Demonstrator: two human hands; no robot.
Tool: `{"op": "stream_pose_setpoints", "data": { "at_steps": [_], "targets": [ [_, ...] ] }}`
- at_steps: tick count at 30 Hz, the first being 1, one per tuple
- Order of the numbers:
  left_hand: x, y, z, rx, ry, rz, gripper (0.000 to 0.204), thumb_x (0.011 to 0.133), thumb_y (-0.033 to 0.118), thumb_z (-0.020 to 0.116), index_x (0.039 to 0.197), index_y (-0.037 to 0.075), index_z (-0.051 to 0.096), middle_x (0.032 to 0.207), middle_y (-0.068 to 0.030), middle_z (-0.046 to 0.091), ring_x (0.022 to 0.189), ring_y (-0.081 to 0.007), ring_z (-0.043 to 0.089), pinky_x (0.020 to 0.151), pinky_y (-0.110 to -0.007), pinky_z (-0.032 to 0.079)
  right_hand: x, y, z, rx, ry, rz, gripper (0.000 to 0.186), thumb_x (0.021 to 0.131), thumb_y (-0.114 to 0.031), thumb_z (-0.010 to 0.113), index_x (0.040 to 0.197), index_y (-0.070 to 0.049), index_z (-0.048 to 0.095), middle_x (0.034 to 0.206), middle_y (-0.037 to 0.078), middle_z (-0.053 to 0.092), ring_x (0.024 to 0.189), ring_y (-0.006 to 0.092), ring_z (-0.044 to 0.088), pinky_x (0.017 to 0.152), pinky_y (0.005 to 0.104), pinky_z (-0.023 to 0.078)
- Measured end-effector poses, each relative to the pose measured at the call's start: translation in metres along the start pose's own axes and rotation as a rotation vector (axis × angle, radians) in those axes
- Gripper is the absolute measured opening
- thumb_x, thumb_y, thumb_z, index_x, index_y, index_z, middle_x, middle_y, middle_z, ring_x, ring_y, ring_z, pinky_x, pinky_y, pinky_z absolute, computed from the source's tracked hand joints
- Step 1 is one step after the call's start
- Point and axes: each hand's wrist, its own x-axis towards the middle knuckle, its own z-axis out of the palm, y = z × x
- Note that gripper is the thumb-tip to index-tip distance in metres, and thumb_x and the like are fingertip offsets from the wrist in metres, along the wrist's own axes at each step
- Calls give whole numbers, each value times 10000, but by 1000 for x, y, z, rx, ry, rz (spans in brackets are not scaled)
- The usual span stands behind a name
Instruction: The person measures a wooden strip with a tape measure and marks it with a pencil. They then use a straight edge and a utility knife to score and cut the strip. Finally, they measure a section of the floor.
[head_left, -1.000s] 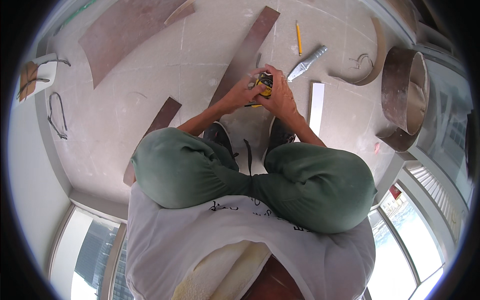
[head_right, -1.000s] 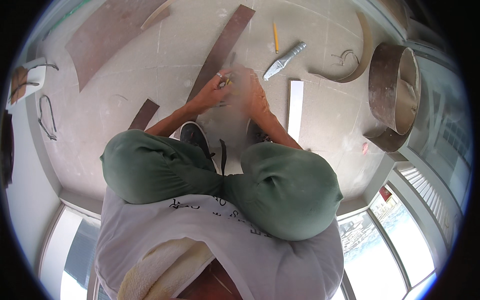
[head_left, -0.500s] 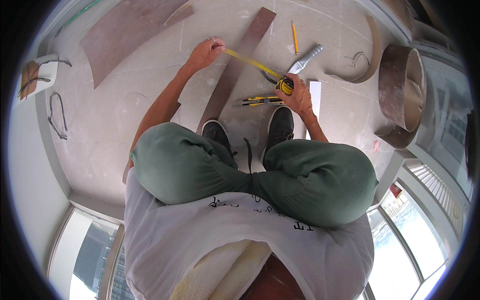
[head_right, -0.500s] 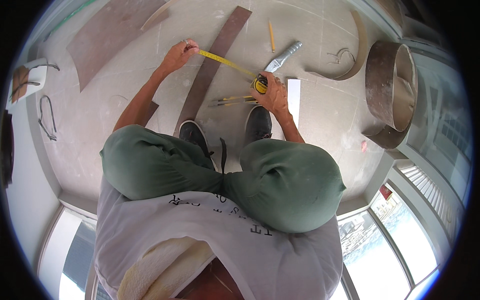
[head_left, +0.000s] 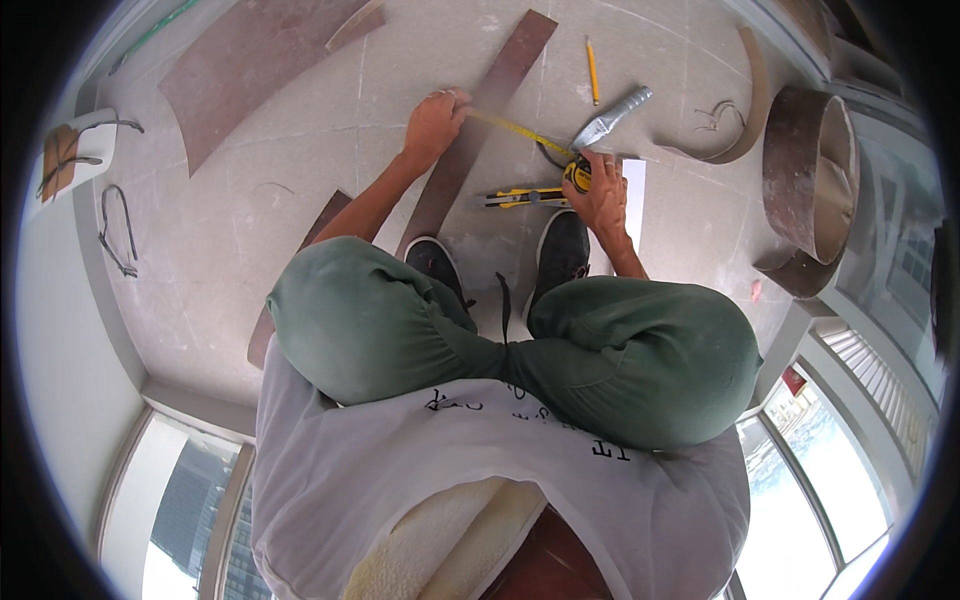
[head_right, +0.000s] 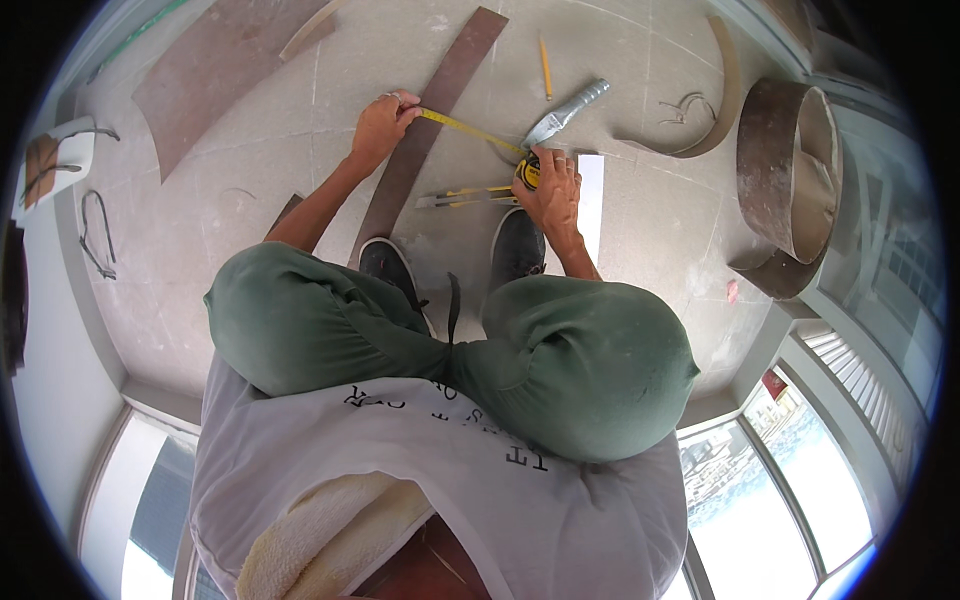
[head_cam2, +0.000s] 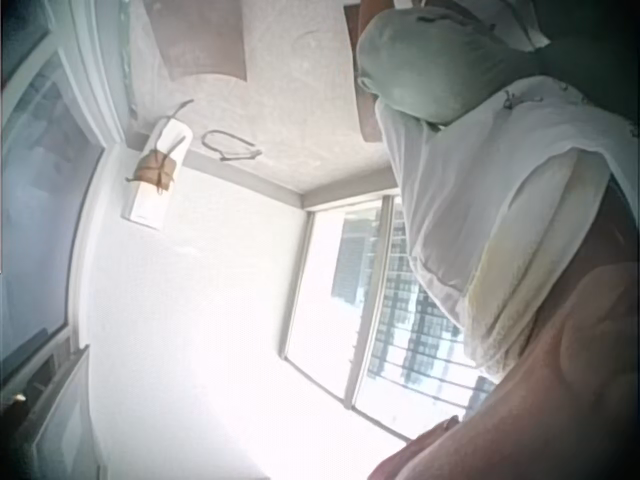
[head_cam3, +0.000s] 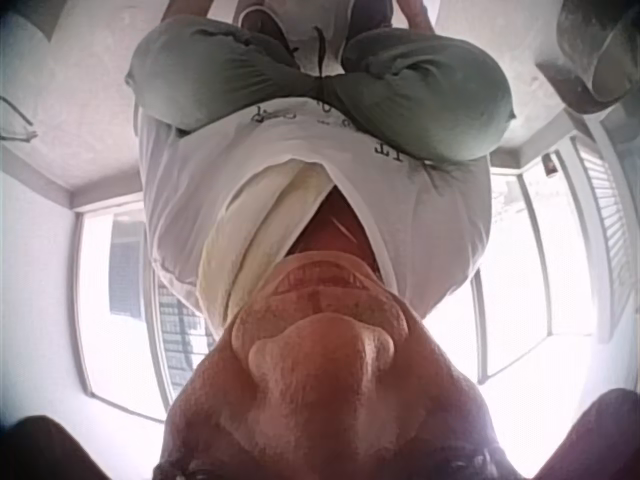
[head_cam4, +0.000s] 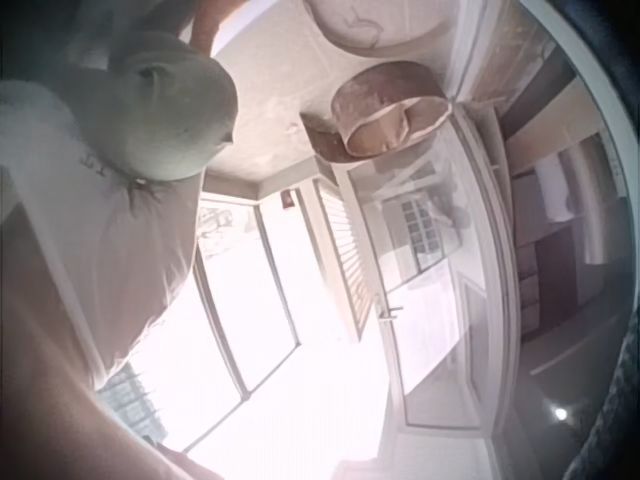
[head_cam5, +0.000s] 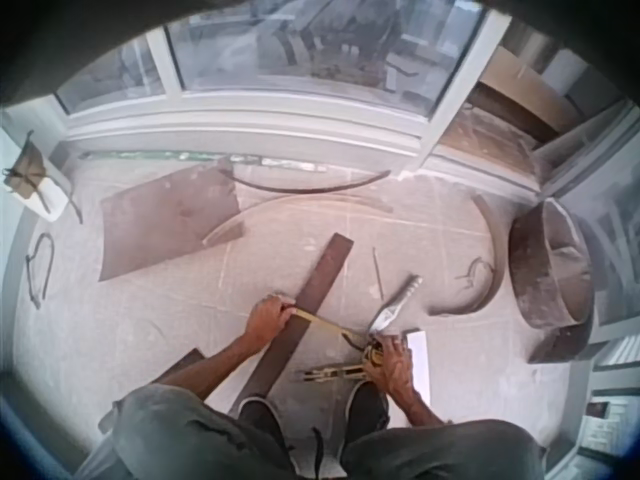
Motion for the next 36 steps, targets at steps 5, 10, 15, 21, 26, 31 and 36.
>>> {"op": "stream_pose_setpoints", "data": {
  "at_steps": [5, 10, 15, 21, 26, 31, 36],
  "targets": [
    [-5, -11, -6, 16, -2, -20, 128, 921, 146, 684, 1014, 66, 721, 890, -117, 698, 803, -268, 673, 734, -384, 523, 31, -4, -13, -79, -186, -47, 504, 802, -343, 784, 1196, -77, 617, 1137, 163, 653, 1083, 372, 628, 913, 527, 484],
    [6, 3, -3, 26, -52, 2, 110, 942, 130, 640, 980, 91, 735, 885, -99, 695, 822, -276, 665, 745, -378, 518, 123, 41, -21, 67, 166, -196, 420, 865, -346, 737, 1158, -66, 622, 1076, 195, 667, 967, 409, 660, 835, 479, 527],
    [8, -12, 3, 2, -43, 25, 132, 952, 129, 617, 987, 106, 742, 909, -96, 694, 844, -286, 660, 775, -383, 514, 191, 53, 6, 11, 270, -174, 463, 860, -331, 741, 1210, -69, 586, 1055, 217, 663, 975, 411, 659, 821, 491, 528],
    [7, -8, 2, 4, -54, 19, 158, 962, 116, 586, 992, 108, 741, 923, -106, 683, 855, -300, 656, 779, -399, 512, 196, 41, 12, 292, 66, 10, 425, 918, -249, 665, 1291, -76, 558, 984, 161, 675, 931, 297, 659, 816, 405, 531],
    [5, -14, 3, 11, -79, 3, 158, 958, 107, 584, 993, 103, 737, 918, -108, 675, 853, -307, 653, 772, -408, 510, 143, 15, -2, 1326, -141, 159, 348, 957, -136, 621, 1298, -93, 567, 981, 47, 667, 889, 131, 617, 822, 295, 504],
    [5, -2, -4, -20, -73, 27, 152, 954, 100, 591, 998, 109, 736, 924, -111, 673, 851, -311, 652, 768, -411, 507, 79, -45, 4, 1480, -172, 174, 218, 1000, -157, 605, 1205, -84, 609, 910, 10, 627, 825, 88, 564, 775, 236, 467],
    [6, -8, -1, -2, -69, 34, 142, 946, 97, 606, 1001, 116, 735, 929, -111, 674, 858, -311, 655, 770, -407, 511, 64, -47, 46, 1291, -228, 65, 100, 988, -141, 629, 1052, -71, 599, 821, -7, 597, 766, 80, 524, 718, 237, 437]
  ]
}}
